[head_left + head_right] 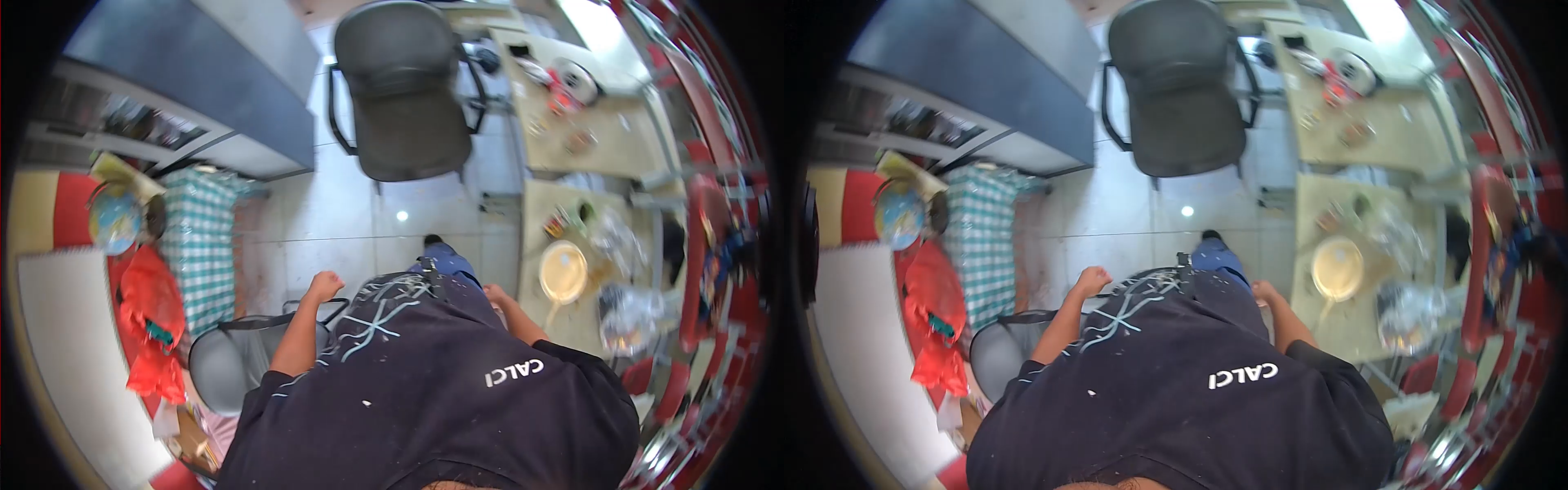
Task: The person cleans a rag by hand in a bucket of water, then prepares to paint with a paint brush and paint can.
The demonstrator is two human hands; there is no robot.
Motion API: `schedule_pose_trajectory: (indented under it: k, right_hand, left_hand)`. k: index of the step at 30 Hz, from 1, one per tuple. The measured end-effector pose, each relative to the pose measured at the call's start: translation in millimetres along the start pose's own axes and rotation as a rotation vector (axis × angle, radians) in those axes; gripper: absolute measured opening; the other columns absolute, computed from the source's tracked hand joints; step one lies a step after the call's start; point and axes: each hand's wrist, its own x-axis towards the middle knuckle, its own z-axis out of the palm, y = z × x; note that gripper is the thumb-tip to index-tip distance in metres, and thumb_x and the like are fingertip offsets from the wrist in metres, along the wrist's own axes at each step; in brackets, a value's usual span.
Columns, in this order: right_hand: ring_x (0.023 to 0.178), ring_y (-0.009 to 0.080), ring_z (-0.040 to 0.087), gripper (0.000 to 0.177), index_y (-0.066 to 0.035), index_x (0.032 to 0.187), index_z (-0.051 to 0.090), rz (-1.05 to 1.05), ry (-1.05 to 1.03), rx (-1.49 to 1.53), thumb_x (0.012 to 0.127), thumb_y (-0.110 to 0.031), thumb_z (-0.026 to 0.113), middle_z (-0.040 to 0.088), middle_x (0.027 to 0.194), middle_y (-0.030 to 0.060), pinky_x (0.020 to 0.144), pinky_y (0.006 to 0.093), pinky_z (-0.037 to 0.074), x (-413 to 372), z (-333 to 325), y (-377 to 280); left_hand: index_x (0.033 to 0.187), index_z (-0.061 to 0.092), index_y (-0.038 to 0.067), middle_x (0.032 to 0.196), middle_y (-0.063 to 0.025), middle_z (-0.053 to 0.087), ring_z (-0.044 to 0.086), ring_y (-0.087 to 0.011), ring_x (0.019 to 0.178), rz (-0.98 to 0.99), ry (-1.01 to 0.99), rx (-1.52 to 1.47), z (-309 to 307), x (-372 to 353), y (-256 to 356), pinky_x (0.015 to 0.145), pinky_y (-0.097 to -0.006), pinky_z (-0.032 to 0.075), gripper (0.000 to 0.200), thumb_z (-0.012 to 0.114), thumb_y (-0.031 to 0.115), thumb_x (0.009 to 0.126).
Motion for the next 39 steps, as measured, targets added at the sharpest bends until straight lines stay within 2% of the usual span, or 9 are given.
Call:
schedule_pose_trajectory:
  k: [1, 3, 5, 9, 13, 18, 21, 29, 39]
  right_hand:
    - [0.085, 0.0278, 0.066, 0.029, -0.008, 0.097, 0.069, -0.028, -0.036, -0.385, 0.074, -0.025, 0.067, 0.069, 0.094, 0.0164, 0.076, 0.0377, 0.051, 61.6, -7.0, 2.8]
    - [0.084, 0.0318, 0.066, 0.029, -0.008, 0.1, 0.068, -0.072, -0.13, -0.617, 0.075, -0.024, 0.064, 0.069, 0.091, 0.0175, 0.075, 0.0393, 0.051, 92.5, -55.4, -57.5]
    - [0.079, 0.028, 0.065, 0.026, -0.009, 0.101, 0.066, -0.079, -0.092, -0.478, 0.077, -0.018, 0.061, 0.068, 0.083, 0.0148, 0.069, 0.0399, 0.051, 126.6, -103.1, -107.0]
    - [0.066, 0.0163, 0.061, 0.023, -0.007, 0.104, 0.062, -0.198, 0.165, -0.145, 0.083, -0.008, 0.052, 0.062, 0.079, 0.0089, 0.055, 0.0329, 0.05, 190.4, -161.9, -203.6]
    - [0.058, 0.0156, 0.059, 0.018, -0.005, 0.098, 0.063, -0.272, 0.48, 0.047, 0.086, -0.014, 0.053, 0.061, 0.073, 0.0067, 0.051, 0.0318, 0.049, 262.1, -156.8, -254.9]
    - [0.061, 0.0171, 0.063, 0.016, -0.004, 0.093, 0.063, -0.066, 0.322, -0.131, 0.085, -0.016, 0.057, 0.064, 0.078, 0.0082, 0.048, 0.0323, 0.048, 279.1, -91.4, -297.9]
    - [0.06, 0.0173, 0.063, 0.017, -0.004, 0.094, 0.064, 0.02, 0.16, 0.018, 0.084, -0.017, 0.058, 0.064, 0.076, 0.0083, 0.048, 0.0321, 0.048, 216.1, -64.8, -385.4]
    - [0.079, 0.0294, 0.068, 0.026, -0.003, 0.095, 0.07, 0.131, 0.262, 0.029, 0.079, -0.022, 0.062, 0.07, 0.087, 0.0169, 0.072, 0.0369, 0.053, 209.4, -27.5, -409.7]
    - [0.064, 0.0145, 0.063, 0.017, -0.003, 0.098, 0.064, 0.112, 0.546, 0.638, 0.084, -0.011, 0.062, 0.065, 0.081, 0.0055, 0.057, 0.0272, 0.051, 323.7, -70.2, -542.4]
  left_hand:
    - [0.082, 0.069, 0.003, 0.084, -0.0131, 0.07, 0.066, -0.0288, 0.072, -0.014, -0.054, 0.179, -1.1, -6.7, -54.1, 0.068, -0.0425, 0.051, 0.032, 0.071, 0.034, 0.075]
    - [0.076, 0.066, 0.002, 0.07, -0.0106, 0.065, 0.06, -0.0237, 0.06, -0.703, 0.09, -0.593, -34.3, -54.7, -84.1, 0.057, -0.0407, 0.048, 0.031, 0.071, 0.032, 0.076]
    - [0.073, 0.062, 0.004, 0.061, -0.0068, 0.057, 0.055, -0.0175, 0.056, -0.848, 0.439, -0.87, -50.0, -81.8, -83.2, 0.052, -0.0346, 0.046, 0.03, 0.07, 0.033, 0.078]
    - [0.075, 0.062, 0.006, 0.064, -0.0077, 0.059, 0.056, -0.0175, 0.056, -1.002, 0.264, -1.085, -33.1, -79.3, -115.7, 0.052, -0.0314, 0.046, 0.026, 0.068, 0.032, 0.081]
    - [0.076, 0.064, 0.005, 0.07, -0.0133, 0.062, 0.059, -0.0268, 0.063, -0.675, -0.182, -0.668, -24.4, -53.2, -159.7, 0.058, -0.0378, 0.047, 0.031, 0.062, 0.035, 0.084]
    - [0.073, 0.065, 0.004, 0.072, -0.0182, 0.062, 0.06, -0.0357, 0.07, 0.155, -0.092, -0.034, -146.9, 38.6, -268.4, 0.063, -0.0446, 0.046, 0.043, 0.053, 0.043, 0.088]
    - [0.079, 0.062, 0.004, 0.075, -0.0163, 0.064, 0.056, -0.0305, 0.066, -0.262, -0.198, -0.317, -250.7, 142.6, -310.8, 0.061, -0.0414, 0.045, 0.047, 0.064, 0.051, 0.081]
    - [0.09, 0.067, 0.003, 0.086, -0.0154, 0.069, 0.065, -0.0292, 0.082, 0.242, -0.084, -0.173, -476.1, 419.5, -155.0, 0.073, -0.0384, 0.051, 0.043, 0.07, 0.044, 0.078]
    - [0.091, 0.07, 0.005, 0.088, -0.0145, 0.07, 0.067, -0.0264, 0.082, 0.309, -0.137, 0.052, -579.8, 585.7, -130.9, 0.075, -0.0359, 0.053, 0.039, 0.072, 0.042, 0.077]
